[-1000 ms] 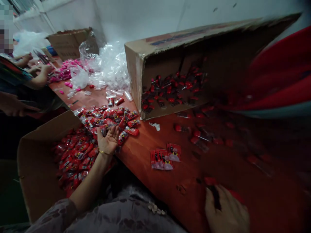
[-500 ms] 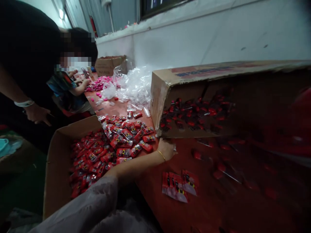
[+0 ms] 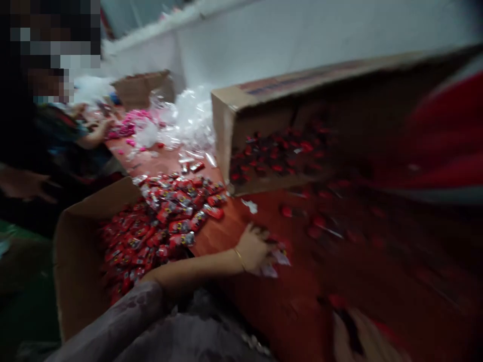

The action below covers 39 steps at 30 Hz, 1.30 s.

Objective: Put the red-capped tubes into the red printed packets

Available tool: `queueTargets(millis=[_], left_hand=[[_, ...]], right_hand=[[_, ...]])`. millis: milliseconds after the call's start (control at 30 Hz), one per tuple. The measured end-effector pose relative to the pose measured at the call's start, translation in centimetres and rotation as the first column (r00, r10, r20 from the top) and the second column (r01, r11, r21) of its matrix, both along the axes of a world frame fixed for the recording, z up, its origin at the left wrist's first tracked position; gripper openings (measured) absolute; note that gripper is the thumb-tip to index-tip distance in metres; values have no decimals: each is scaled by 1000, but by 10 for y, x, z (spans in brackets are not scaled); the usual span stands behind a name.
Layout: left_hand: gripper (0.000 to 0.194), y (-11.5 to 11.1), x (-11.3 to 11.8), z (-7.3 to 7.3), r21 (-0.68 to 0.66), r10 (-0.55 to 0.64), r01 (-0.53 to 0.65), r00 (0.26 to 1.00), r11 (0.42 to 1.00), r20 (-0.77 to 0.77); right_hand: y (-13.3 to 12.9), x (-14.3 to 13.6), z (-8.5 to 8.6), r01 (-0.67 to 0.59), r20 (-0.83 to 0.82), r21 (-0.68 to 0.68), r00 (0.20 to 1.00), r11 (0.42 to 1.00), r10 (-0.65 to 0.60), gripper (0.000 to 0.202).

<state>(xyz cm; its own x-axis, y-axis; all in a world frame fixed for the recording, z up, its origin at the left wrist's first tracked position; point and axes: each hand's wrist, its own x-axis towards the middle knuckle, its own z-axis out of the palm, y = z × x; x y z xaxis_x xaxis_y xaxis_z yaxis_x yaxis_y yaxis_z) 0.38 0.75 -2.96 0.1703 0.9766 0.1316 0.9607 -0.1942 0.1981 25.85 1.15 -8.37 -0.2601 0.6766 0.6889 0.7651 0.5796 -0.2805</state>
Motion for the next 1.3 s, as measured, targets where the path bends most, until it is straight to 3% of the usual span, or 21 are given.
queueTargets(millis=[100,267,433,567,767,900,1033,1300], left_hand=[[41,2,-2,-4,-24,-13,14,1000,1000,25],[35,13,-3,1,-29,-11,13,997,999,70],[41,24,8,-1,-27,38,-36,996,999,78],[27,30,15,-8,-64,3,1,999,998,54],[25,31,15,-14,-37,-1,2,999,999,41],[33,28,17,-18,-6,7,-7,998,1000,70],[26,27,22,-21,5,-5,4,996,1000,94],[23,25,17,-8,-84,96,-75,952,994,291]], right_hand=[[-5,4,-2,128,130,67,982,989,-136,29],[-8,-2,4,195,140,-67,973,978,-184,27],[-11,-4,8,206,116,-123,974,971,-192,26],[-11,-3,8,208,118,-158,975,965,-191,25],[-11,-3,7,217,122,-179,973,959,-197,24],[-11,-3,8,212,122,-196,974,958,-190,25],[-11,-4,9,217,128,-194,973,957,-195,25],[-13,-3,12,232,106,-165,971,959,-217,26]])
